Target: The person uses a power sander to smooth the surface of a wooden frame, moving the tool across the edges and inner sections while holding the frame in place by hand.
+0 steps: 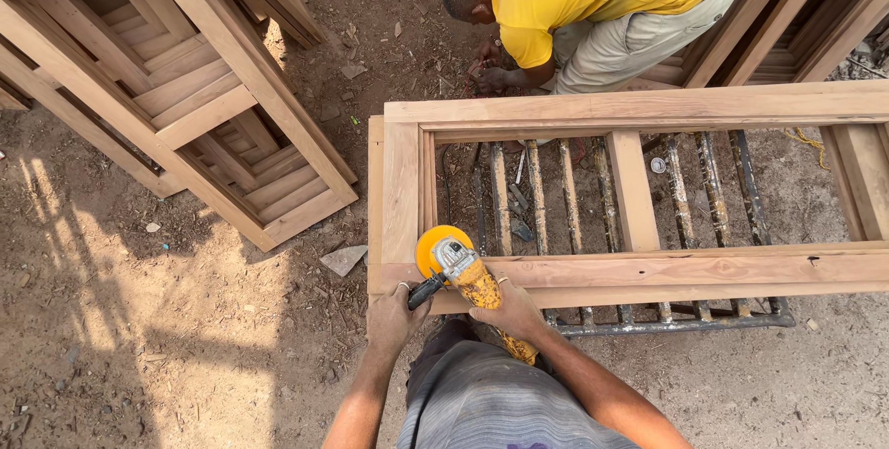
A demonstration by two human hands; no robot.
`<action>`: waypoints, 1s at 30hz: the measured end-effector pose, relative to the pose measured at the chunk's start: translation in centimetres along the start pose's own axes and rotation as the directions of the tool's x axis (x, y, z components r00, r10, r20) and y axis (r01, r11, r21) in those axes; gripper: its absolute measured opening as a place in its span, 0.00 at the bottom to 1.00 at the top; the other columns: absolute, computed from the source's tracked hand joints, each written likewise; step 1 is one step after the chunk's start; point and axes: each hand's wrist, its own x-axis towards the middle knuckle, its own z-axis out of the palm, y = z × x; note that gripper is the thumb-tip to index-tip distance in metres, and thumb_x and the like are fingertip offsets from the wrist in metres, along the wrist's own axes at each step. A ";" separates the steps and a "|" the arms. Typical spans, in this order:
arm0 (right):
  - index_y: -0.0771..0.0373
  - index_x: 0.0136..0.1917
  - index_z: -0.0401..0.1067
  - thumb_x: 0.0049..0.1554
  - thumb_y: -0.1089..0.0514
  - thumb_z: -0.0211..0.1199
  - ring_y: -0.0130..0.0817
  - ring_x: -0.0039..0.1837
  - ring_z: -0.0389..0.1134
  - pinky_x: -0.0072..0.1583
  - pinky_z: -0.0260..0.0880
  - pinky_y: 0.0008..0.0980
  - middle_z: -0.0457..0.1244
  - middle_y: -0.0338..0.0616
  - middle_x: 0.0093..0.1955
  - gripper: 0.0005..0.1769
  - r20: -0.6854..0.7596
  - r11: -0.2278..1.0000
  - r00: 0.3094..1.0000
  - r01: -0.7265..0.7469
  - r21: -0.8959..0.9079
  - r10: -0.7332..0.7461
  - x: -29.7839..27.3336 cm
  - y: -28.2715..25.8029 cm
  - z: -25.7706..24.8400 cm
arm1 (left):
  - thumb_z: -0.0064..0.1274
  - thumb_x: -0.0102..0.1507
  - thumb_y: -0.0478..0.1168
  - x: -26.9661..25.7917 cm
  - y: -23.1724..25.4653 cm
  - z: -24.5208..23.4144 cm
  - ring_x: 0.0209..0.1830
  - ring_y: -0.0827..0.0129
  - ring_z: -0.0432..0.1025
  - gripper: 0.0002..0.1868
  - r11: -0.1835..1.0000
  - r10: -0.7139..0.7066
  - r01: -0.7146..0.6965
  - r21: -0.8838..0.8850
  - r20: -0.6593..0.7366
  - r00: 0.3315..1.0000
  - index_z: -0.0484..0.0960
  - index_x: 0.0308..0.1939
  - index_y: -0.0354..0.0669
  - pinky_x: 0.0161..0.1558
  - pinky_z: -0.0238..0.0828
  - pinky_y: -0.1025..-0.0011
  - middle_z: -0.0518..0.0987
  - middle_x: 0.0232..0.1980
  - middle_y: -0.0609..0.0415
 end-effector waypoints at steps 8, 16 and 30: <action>0.64 0.77 0.51 0.46 0.39 0.74 0.47 0.57 0.73 0.60 0.72 0.45 0.69 0.54 0.55 0.57 0.034 0.999 0.999 -0.033 -0.030 0.034 -0.1 0.6 0.3 | 0.62 0.58 0.56 -0.6 0.0 0.2 0.35 0.57 0.82 0.20 1.000 0.008 -0.008 -0.006 -0.006 1.000 0.85 0.45 0.46 0.40 0.79 0.58 0.86 0.38 0.52; 0.69 0.77 0.48 0.47 0.37 0.74 0.46 0.57 0.74 0.59 0.74 0.43 0.69 0.57 0.55 0.59 0.053 0.994 0.996 -0.068 -0.082 0.072 -0.3 1.1 0.3 | 0.62 0.59 0.55 -0.9 0.0 0.7 0.35 0.58 0.82 0.20 0.999 0.040 -0.040 -0.015 0.005 0.999 0.85 0.44 0.45 0.41 0.79 0.58 0.85 0.38 0.52; 0.66 0.77 0.50 0.46 0.38 0.74 0.51 0.59 0.73 0.60 0.73 0.45 0.69 0.60 0.57 0.59 0.024 0.992 0.997 -0.075 -0.105 0.078 -1.4 1.3 0.1 | 0.62 0.59 0.55 -1.8 0.8 0.5 0.38 0.55 0.82 0.19 0.999 0.042 -0.042 -0.013 0.005 0.999 0.85 0.45 0.47 0.42 0.78 0.55 0.85 0.39 0.52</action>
